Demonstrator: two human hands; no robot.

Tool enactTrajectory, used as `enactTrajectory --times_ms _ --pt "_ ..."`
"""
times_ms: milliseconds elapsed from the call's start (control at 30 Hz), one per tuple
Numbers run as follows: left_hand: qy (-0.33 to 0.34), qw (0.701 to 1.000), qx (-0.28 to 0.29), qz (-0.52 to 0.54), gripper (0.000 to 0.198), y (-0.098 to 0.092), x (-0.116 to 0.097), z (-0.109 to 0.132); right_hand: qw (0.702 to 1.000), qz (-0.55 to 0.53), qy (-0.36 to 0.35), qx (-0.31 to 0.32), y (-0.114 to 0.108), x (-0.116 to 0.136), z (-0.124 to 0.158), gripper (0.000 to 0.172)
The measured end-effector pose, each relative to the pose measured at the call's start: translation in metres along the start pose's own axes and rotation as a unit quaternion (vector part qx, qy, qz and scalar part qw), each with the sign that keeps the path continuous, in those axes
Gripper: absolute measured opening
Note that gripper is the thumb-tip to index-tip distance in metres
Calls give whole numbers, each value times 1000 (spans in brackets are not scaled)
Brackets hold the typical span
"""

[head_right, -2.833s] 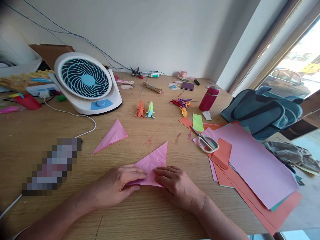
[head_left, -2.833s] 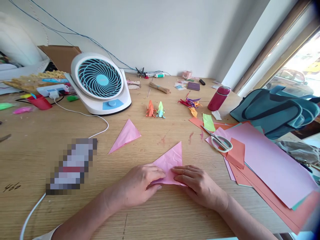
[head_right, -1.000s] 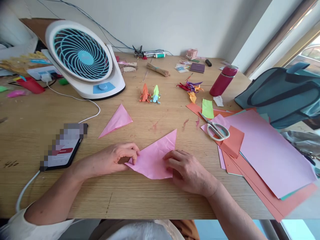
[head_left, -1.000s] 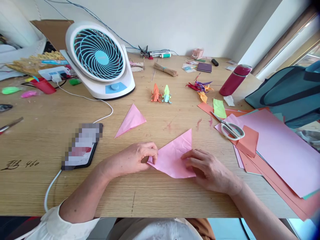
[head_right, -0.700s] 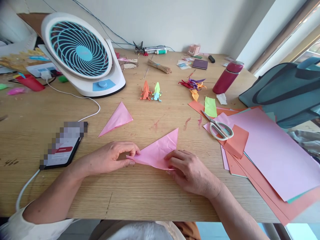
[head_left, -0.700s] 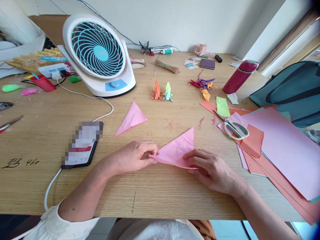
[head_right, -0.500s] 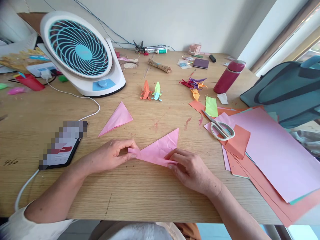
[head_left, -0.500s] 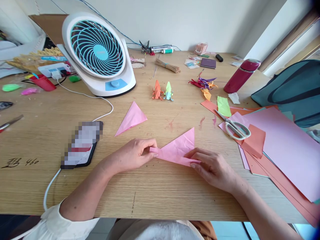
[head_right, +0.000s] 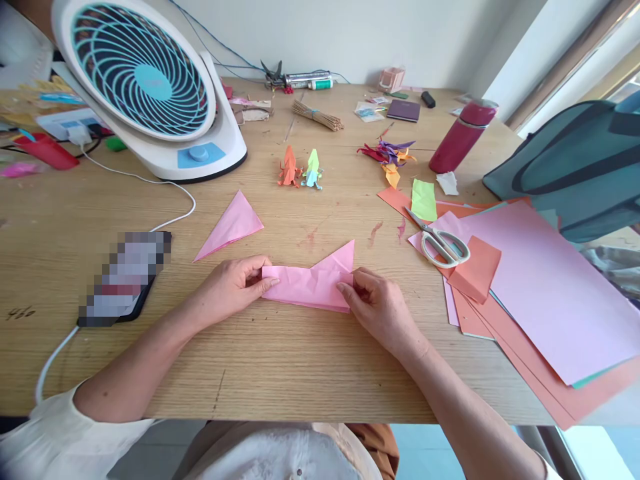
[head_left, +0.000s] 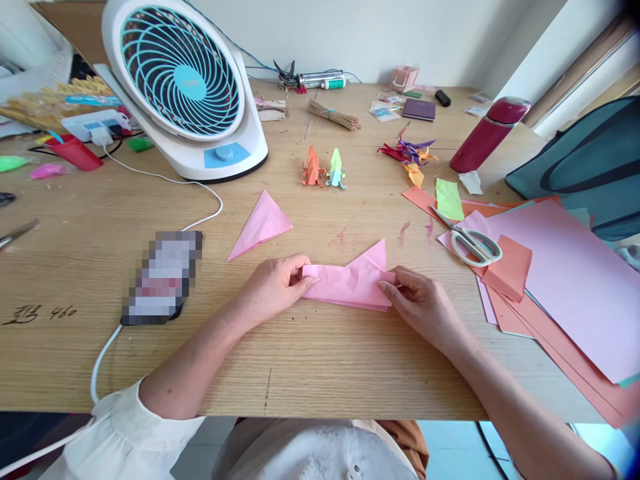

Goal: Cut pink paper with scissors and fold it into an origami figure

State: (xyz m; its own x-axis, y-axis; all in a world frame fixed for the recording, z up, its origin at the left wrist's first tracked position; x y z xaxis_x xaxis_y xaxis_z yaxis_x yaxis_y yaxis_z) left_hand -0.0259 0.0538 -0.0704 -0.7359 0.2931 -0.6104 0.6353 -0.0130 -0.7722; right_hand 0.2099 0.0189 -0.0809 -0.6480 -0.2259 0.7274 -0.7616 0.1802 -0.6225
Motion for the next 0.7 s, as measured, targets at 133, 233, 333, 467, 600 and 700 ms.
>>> enactTrajectory --times_ms 133,233,333,467,600,700 --pt "-2 1000 -11 3 16 0 0 1 1000 -3 -6 -4 1 2 1 24" --pt "6 1000 -18 -9 16 0 -1 0 1000 13 0 -16 0 1 2 6" --pt "22 999 -22 -23 16 0 -4 -1 999 15 22 -18 1 -3 3 21" --pt "31 999 -24 -37 9 4 -3 0 1000 27 14 1 4 -3 3 24" --pt "74 995 -50 -48 23 7 -8 3 998 54 -18 5 6 2 1 20" --pt "175 976 -92 -90 30 4 -27 4 998 55 -35 9 7 5 0 19"
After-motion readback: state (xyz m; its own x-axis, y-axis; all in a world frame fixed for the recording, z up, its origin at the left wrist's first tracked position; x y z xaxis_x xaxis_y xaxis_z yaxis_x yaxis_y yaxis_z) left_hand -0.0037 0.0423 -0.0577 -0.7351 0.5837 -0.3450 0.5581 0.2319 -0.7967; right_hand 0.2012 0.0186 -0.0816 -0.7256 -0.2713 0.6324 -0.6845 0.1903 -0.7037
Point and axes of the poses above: each hand's wrist, its own z-axis away from the middle knuckle, its own y-axis out of the palm, x = y × z, the point moved 6 cm from there along -z, towards the middle knuckle, and after that the axes turned 14 degrees about -x, right-handed, at the moved point
